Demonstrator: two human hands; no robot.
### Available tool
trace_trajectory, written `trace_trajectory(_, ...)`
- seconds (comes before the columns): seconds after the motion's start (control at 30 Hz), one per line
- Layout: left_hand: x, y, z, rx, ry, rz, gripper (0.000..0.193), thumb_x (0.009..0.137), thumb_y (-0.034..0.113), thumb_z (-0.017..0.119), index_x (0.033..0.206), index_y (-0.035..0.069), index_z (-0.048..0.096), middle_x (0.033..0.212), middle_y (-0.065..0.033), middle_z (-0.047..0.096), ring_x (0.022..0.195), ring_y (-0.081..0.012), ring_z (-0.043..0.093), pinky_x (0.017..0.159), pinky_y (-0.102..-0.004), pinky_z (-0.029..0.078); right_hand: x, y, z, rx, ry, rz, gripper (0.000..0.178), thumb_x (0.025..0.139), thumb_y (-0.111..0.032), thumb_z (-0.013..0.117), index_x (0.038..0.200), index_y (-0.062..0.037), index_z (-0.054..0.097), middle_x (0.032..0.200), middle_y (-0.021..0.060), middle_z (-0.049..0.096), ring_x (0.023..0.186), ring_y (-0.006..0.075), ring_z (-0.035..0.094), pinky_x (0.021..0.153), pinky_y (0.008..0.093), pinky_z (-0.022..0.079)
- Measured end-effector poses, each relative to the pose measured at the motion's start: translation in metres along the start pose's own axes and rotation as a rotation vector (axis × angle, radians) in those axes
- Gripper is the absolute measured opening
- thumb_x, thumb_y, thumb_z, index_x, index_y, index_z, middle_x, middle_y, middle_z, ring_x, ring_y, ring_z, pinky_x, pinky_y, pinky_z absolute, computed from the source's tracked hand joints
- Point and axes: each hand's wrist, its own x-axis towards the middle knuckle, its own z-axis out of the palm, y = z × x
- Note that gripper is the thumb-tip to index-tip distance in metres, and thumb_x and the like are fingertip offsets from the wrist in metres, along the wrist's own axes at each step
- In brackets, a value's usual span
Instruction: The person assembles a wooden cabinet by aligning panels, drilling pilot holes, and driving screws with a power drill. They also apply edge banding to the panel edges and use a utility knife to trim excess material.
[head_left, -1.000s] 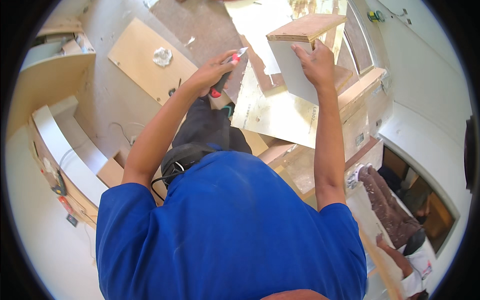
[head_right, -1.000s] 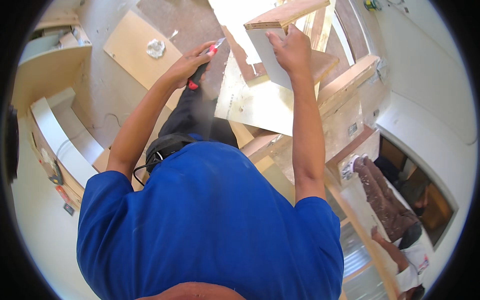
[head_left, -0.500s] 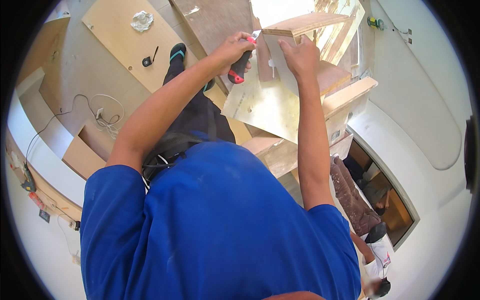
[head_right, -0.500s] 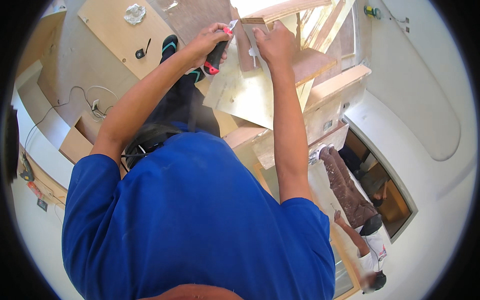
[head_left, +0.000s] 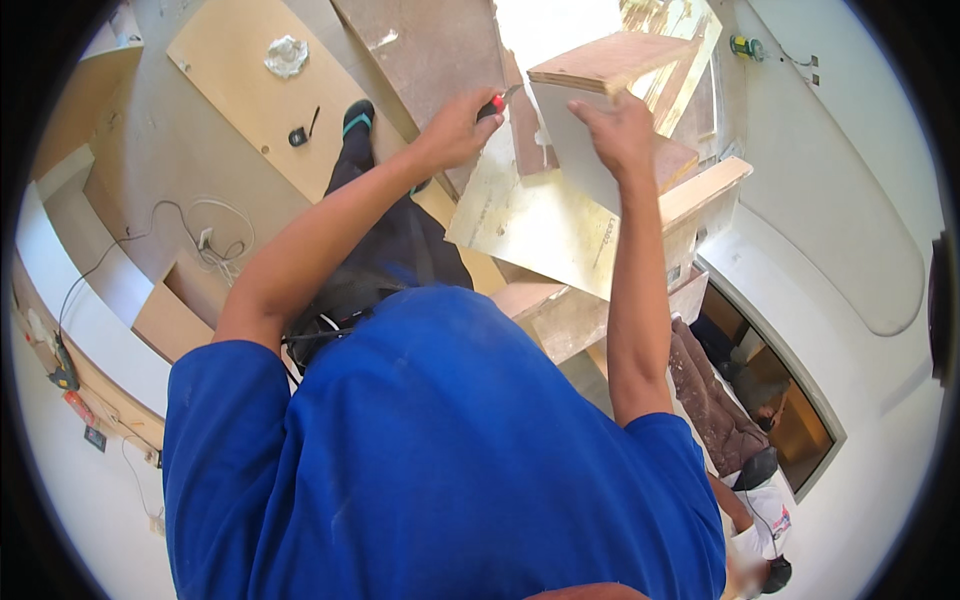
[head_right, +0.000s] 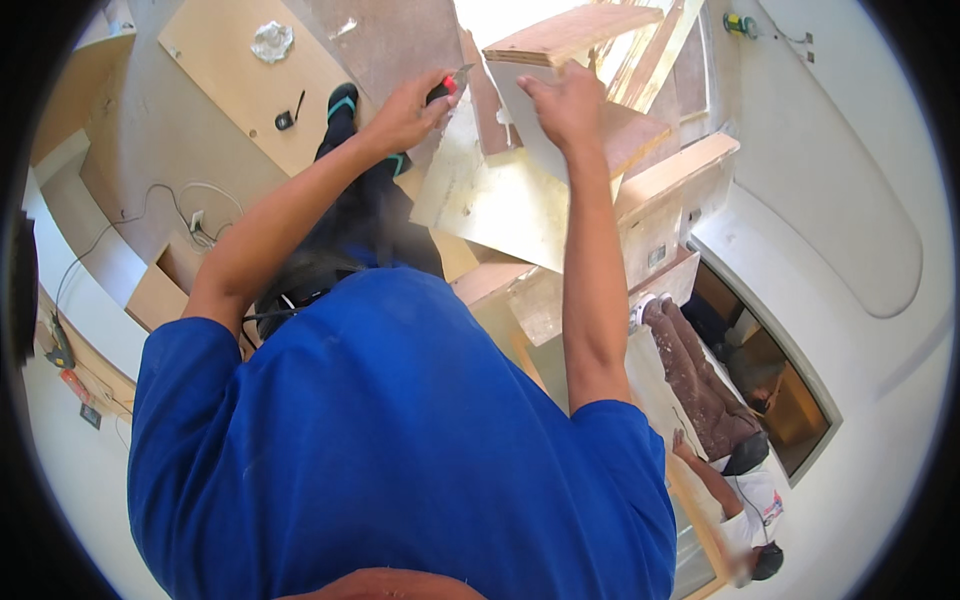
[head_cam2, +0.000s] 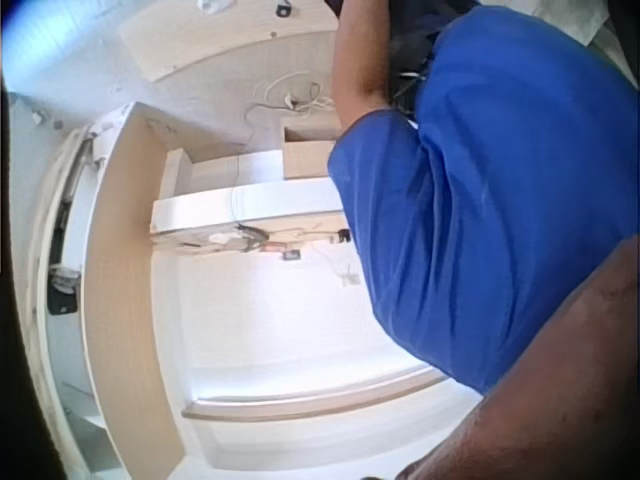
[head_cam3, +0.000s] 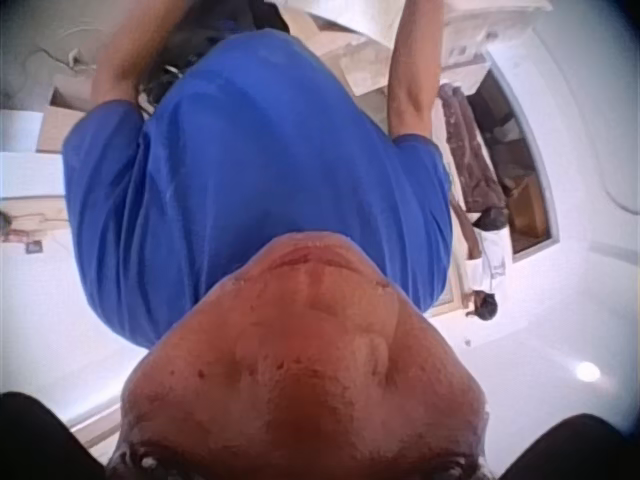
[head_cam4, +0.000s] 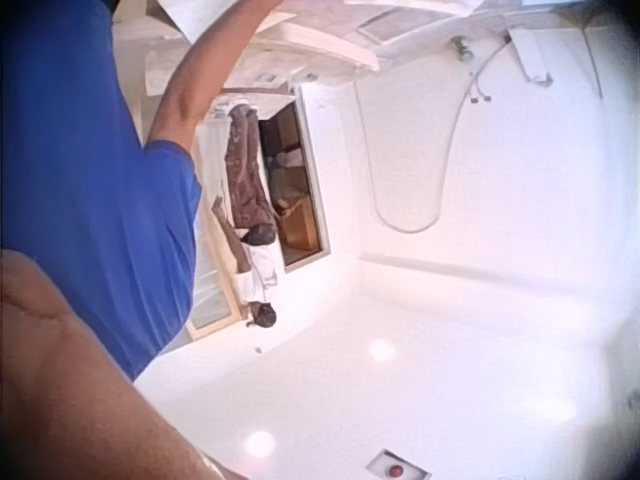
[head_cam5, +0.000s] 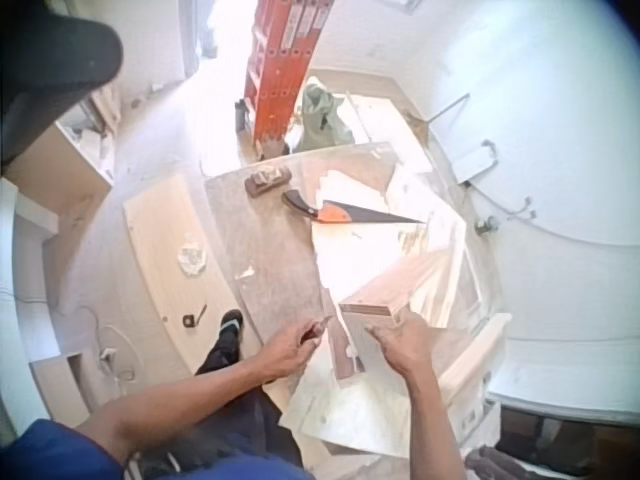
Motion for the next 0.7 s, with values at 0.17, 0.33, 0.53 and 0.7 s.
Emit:
trace_trajectory(0.17, -0.009, 0.076, -0.048, 0.165, -0.009, 0.174, 0.043, 0.104, 0.026, 0.055, 0.139, 0.001, 0.054, 0.108, -0.0206, 0.064, 0.103, -0.037, 0.061, 0.093, -0.0431, 0.047, -0.045, -0.014, -0.07, 0.988, 0.258, 0.015, 0.036, 0.082, -0.01, 0.085, 0.109, 0.0063, 0.068, 0.096, 0.015, 0.074, 0.09, 0.0232, 0.07, 0.08, 0.035, 0.058)
trace_trajectory(0.33, -0.007, 0.175, -0.066, 0.296, -0.1, 0.235, 0.04, 0.105, 0.029, 0.055, 0.138, 0.006, 0.057, 0.108, -0.0157, 0.063, 0.098, -0.0302, 0.064, 0.086, -0.0387, 0.049, -0.051, -0.01, -0.051, 1.473, 0.562, -0.158, 0.048, 0.081, -0.002, 0.085, 0.124, 0.0039, 0.064, 0.116, 0.0125, 0.07, 0.106, 0.0214, 0.067, 0.094, 0.0327, 0.055)
trace_trajectory(0.53, 0.012, 0.259, -0.055, 0.894, -0.032, 0.318, 0.037, 0.103, 0.032, 0.056, 0.132, 0.008, 0.058, 0.105, -0.0149, 0.064, 0.098, -0.0378, 0.064, 0.082, -0.0461, 0.05, -0.028, -0.021, -0.012, 1.612, 0.624, -0.119, 0.037, 0.085, -0.001, 0.081, 0.118, 0.0048, 0.066, 0.11, 0.0129, 0.072, 0.097, 0.018, 0.068, 0.089, 0.0312, 0.055)
trace_trajectory(0.7, 0.044, 0.246, -0.055, 1.031, -0.049, 0.416, 0.034, 0.104, 0.035, 0.054, 0.119, 0.005, 0.061, 0.107, -0.0163, 0.066, 0.094, -0.0396, 0.066, 0.081, -0.0492, 0.051, -0.027, -0.029, 0.002, 1.445, 0.628, -0.128, 0.03, 0.085, -0.004, 0.08, 0.11, 0.0062, 0.069, 0.103, 0.0124, 0.074, 0.089, 0.0165, 0.068, 0.082, 0.0303, 0.054)
